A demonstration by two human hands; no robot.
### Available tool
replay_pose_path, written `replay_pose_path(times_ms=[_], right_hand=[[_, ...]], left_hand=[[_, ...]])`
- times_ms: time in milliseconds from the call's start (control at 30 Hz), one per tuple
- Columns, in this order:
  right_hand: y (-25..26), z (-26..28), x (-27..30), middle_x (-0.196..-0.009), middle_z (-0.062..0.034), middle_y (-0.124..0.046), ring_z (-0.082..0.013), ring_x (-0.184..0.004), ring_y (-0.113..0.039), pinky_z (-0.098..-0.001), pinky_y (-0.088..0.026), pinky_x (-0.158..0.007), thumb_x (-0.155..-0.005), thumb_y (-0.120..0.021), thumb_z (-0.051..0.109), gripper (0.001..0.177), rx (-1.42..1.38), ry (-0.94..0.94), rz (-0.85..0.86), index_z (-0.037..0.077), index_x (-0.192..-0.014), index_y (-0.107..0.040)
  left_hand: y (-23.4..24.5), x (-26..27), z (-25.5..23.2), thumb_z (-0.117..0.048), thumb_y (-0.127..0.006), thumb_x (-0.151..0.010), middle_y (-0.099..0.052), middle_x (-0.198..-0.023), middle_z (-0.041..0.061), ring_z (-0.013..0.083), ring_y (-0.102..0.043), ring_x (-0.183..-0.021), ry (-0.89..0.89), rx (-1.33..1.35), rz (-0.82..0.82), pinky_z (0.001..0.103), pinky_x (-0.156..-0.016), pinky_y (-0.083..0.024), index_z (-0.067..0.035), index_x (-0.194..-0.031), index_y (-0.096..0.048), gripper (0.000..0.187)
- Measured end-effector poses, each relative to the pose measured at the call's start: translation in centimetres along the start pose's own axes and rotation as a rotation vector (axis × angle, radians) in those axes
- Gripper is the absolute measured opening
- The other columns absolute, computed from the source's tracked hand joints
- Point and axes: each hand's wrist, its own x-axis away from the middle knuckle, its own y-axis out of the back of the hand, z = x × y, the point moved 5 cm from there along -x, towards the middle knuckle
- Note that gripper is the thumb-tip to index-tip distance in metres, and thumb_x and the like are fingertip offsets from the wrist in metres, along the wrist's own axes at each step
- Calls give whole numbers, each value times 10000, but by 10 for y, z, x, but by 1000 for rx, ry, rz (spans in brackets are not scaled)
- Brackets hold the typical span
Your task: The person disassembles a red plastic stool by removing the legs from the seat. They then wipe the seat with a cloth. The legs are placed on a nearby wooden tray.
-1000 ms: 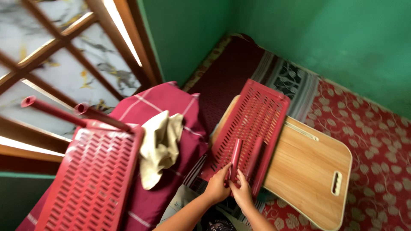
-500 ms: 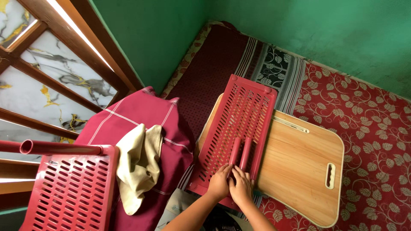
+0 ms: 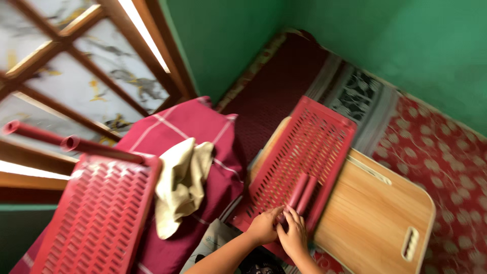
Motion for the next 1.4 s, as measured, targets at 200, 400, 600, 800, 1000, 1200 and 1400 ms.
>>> replay_pose_path(times_ms=[200,400,600,800,1000,1200,1400], right_hand=[[-4,69,-16,-1365,-68,-648,-214,-1124,-681,-321,-569,-771,-848,-720,125,328,-405,65,209,65,-1171,-703],[-12,188,-43,-1287,-63,-703,-179,-979,-739,-273,-592,-689,-864,-684,81,199,-563,290,310,53,-1047,-757],[-26,295,-50,-1211,-94,-728,-259,-1134,-693,-375,-539,-962,-862,-701,50,155,-596,626,181,54,-1011,-741],[-59,383,-83,-1255,-126,-695,-316,-1191,-660,-418,-523,-1014,-818,-733,66,297,-496,713,134,54,-1114,-718],[-120,450,-144,-1309,-189,-611,-257,-1219,-614,-389,-507,-1018,-782,-826,106,642,-791,569,241,-5,-1346,-541],[-190,478,-188,-865,-66,-730,-118,-740,-714,-278,-586,-662,-822,-790,96,249,-860,413,598,36,-1038,-683],[-200,467,-182,-597,-5,-600,-88,-484,-547,-277,-414,-442,-911,-759,105,268,-903,223,684,63,-714,-582]], left_hand=[[77,58,-12,-127,-751,-792,-735,-1177,141,300,-729,-1054,-70,99,-209,407,-878,-578,-85,-1365,-588,597],[160,138,-32,-101,-764,-821,-743,-1158,100,242,-736,-1000,36,223,-502,348,-855,-590,-97,-1372,-581,581],[220,191,-17,-64,-729,-838,-748,-1112,121,231,-763,-922,33,247,-763,346,-814,-598,-78,-1378,-583,559],[285,205,33,-97,-729,-875,-754,-1175,110,226,-771,-926,114,104,-1000,339,-813,-617,-104,-1343,-647,475],[349,181,78,-205,-854,-722,-565,-1406,148,332,-500,-1345,286,-118,-1124,429,-1097,-444,-78,-1383,-541,743],[359,163,99,-299,-910,-636,-366,-1529,189,391,-276,-1467,384,-234,-961,539,-1164,-264,-52,-1496,-383,1038],[348,180,95,-223,-866,-595,-449,-1423,153,352,-385,-1399,297,-263,-881,494,-1142,-334,-68,-1524,-395,1053]])
